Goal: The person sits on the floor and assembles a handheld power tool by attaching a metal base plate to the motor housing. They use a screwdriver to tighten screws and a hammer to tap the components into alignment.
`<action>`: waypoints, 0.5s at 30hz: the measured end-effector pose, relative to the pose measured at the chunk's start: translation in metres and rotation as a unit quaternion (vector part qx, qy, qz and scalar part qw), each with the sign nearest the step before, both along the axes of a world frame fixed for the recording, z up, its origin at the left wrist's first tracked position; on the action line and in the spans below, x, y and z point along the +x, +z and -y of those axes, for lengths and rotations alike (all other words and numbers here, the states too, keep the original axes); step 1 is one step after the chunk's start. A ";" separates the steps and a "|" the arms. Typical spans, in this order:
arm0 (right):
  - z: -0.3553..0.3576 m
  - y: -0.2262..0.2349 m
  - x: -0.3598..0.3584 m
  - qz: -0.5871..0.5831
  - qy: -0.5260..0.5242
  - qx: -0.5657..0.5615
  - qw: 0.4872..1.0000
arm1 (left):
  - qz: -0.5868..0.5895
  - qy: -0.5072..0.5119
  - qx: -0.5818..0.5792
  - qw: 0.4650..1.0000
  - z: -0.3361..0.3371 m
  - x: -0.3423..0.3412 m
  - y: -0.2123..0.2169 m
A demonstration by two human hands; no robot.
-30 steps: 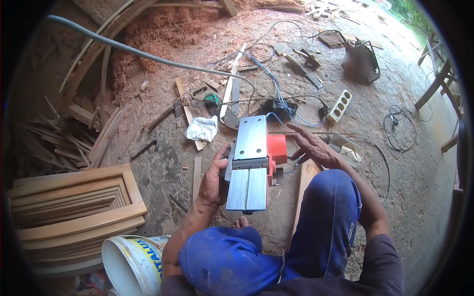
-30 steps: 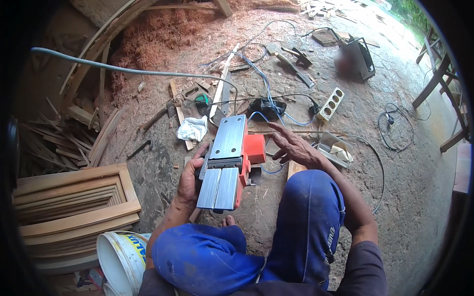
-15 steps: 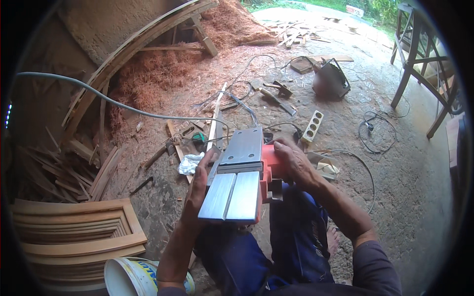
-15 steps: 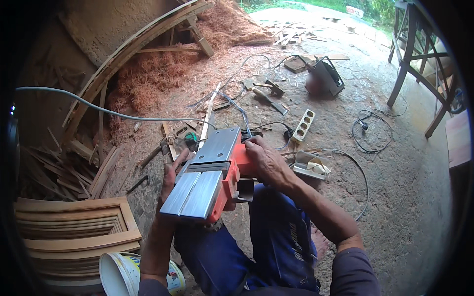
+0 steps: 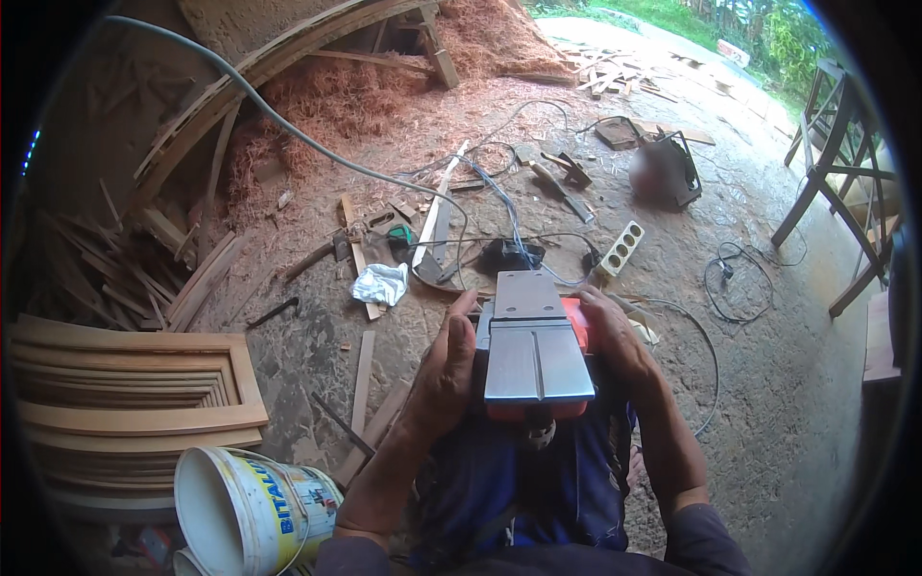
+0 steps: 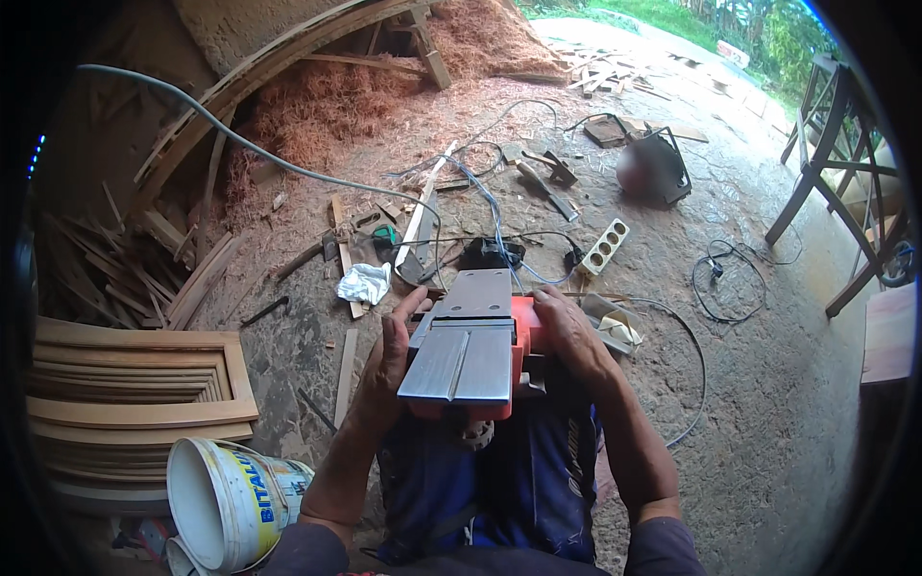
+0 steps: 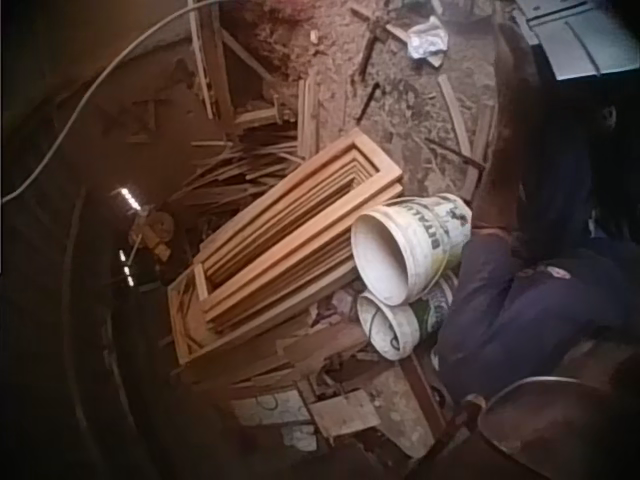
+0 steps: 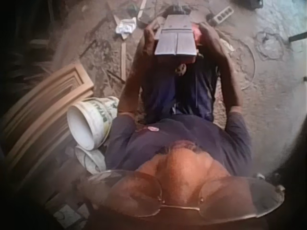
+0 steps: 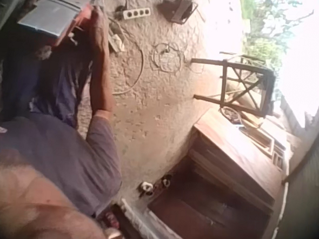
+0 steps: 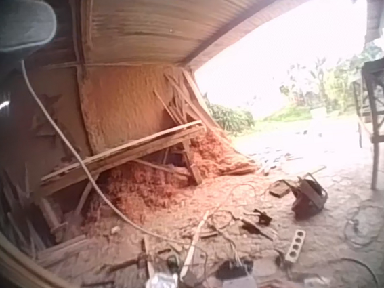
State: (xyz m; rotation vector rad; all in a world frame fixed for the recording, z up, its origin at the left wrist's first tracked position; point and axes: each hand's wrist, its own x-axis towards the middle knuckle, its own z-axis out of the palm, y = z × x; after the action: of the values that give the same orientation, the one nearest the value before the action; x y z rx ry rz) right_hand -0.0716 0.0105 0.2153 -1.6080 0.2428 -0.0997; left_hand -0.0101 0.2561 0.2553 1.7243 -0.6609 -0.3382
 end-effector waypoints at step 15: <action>-0.018 -0.003 0.003 0.196 -0.129 -0.100 0.967 | 0.196 0.140 -0.176 0.955 0.033 0.021 -0.025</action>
State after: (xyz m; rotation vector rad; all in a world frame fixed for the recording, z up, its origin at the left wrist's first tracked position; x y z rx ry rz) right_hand -0.0685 0.0281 0.2118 -1.7100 0.1355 -0.6542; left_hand 0.0113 0.2232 0.2305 1.5205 -0.6981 0.3149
